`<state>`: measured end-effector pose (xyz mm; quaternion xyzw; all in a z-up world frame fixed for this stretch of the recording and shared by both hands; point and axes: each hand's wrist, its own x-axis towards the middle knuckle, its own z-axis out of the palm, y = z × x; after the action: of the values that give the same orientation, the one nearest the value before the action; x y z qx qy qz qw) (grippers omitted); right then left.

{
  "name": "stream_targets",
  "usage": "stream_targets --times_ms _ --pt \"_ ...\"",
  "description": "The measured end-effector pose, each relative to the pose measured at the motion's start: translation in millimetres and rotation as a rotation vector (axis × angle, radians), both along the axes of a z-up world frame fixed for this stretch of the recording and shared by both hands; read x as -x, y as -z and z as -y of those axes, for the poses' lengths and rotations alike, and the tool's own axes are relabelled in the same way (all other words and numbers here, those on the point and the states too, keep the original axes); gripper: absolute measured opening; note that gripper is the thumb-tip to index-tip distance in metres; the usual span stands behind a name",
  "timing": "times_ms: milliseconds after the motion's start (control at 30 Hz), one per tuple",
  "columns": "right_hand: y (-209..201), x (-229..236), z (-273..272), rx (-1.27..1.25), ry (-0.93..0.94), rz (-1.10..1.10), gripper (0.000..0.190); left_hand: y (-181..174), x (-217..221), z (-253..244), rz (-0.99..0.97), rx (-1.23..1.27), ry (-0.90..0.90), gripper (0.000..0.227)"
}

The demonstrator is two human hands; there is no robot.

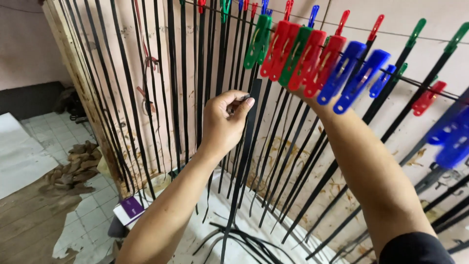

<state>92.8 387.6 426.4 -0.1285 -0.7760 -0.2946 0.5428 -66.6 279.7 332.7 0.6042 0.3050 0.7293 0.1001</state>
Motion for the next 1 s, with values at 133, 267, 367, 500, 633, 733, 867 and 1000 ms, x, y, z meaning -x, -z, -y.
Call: stream_targets --times_ms 133,267,367,500,633,733,867,1000 --pt "-35.5 21.7 -47.0 0.067 0.049 0.082 0.013 2.4 5.4 -37.3 0.019 0.048 0.025 0.012" --pt "-61.7 28.5 -83.7 0.172 0.135 0.197 0.017 3.8 7.3 -69.9 0.081 0.052 0.099 0.011" --pt "-74.3 24.6 -98.8 0.237 0.198 0.27 0.02 -0.1 8.2 -86.5 0.109 0.041 0.116 0.01" --pt "-80.9 18.8 -112.7 0.349 0.296 0.379 0.026 -9.9 7.5 -104.7 0.083 0.156 0.219 0.018" --pt "-83.3 19.1 -153.2 0.187 0.287 0.389 0.016 -14.2 5.1 -124.2 0.093 0.154 0.27 0.015" --pt "-90.6 17.2 -136.2 0.067 0.103 0.564 0.028 -15.7 4.0 -137.7 0.154 0.174 0.306 0.018" --pt "-89.7 18.7 -114.6 0.354 0.236 0.458 0.047 -14.4 5.4 -161.4 0.202 0.169 0.351 0.018" --pt "-92.4 20.0 -119.3 0.439 0.269 0.337 0.042 -8.3 6.0 -190.8 0.159 0.081 0.379 0.013"
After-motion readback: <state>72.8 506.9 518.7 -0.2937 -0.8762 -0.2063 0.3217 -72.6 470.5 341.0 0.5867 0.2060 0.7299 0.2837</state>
